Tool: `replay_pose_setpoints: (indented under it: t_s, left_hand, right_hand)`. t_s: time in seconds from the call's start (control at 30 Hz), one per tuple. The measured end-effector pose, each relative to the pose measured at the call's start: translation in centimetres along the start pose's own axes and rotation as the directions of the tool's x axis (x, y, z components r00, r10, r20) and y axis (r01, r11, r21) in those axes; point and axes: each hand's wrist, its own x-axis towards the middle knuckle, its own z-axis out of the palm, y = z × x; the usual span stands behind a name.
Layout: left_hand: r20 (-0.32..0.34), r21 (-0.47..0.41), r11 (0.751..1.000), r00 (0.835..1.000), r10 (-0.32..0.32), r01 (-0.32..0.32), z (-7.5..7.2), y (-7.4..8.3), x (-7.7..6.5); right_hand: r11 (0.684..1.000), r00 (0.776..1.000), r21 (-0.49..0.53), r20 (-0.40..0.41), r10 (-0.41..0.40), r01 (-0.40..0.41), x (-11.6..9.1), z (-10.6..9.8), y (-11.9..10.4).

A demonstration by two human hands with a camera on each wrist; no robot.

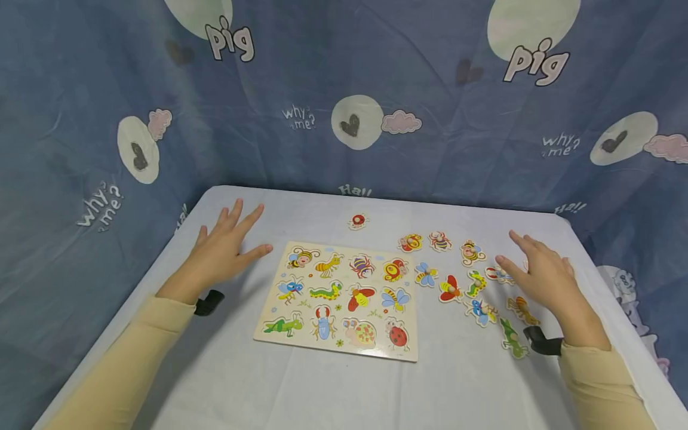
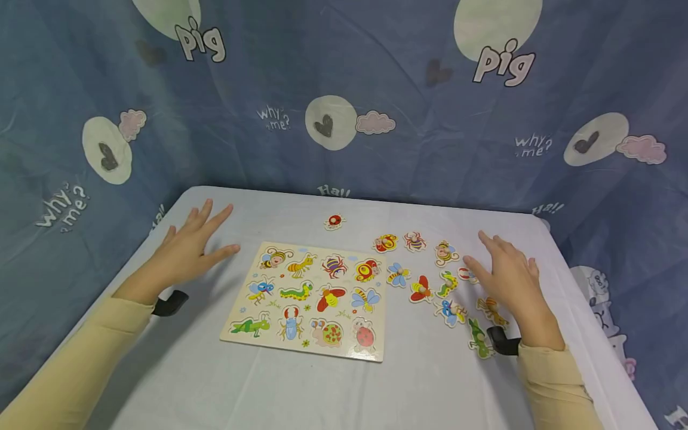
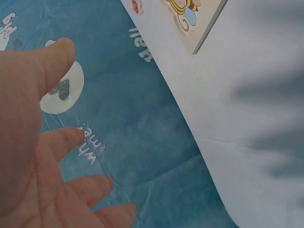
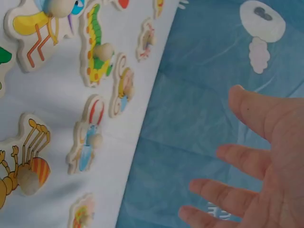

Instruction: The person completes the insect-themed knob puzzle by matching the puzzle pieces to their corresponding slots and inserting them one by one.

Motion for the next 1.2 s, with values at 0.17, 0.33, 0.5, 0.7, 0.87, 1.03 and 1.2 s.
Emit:
replay_pose_setpoints:
  t_s: [0.17,0.33,0.5,0.7,0.87,1.03,1.2]
  left_hand:
    - [0.031,-0.041,0.999,0.999,0.004,-0.003,0.6,-0.6,-0.7]
    - [0.055,-0.094,0.995,0.998,0.039,-0.033,1.7,-1.2,-1.4]
    - [0.096,-0.156,0.984,0.991,0.096,-0.08,2.9,-1.8,-2.1]
    - [0.169,-0.203,0.973,0.975,0.146,-0.111,4.3,-2.7,-3.2]
    - [0.208,-0.231,0.966,0.964,0.166,-0.116,5.1,-3.2,-3.9]
    - [0.224,-0.235,0.965,0.959,0.175,-0.121,5.6,-3.4,-4.2]
    - [0.236,-0.25,0.96,0.954,0.184,-0.124,5.8,-3.5,-4.1]
  right_hand:
    - [1.0,0.999,-0.004,0.046,-0.012,0.012,1.2,0.2,0.0]
    - [0.999,0.996,0.036,0.088,0.019,-0.022,2.5,0.8,-0.1]
    - [0.993,0.993,0.096,0.106,0.052,-0.062,3.5,1.7,-0.2]
    - [0.984,0.988,0.144,0.123,0.09,-0.108,4.5,2.6,-0.5]
    - [0.981,0.988,0.147,0.114,0.107,-0.124,5.2,3.3,-0.4]
    - [0.979,0.985,0.15,0.123,0.122,-0.14,5.8,3.7,-0.5]
    - [0.97,0.974,0.155,0.154,0.165,-0.188,6.2,3.8,-0.8]
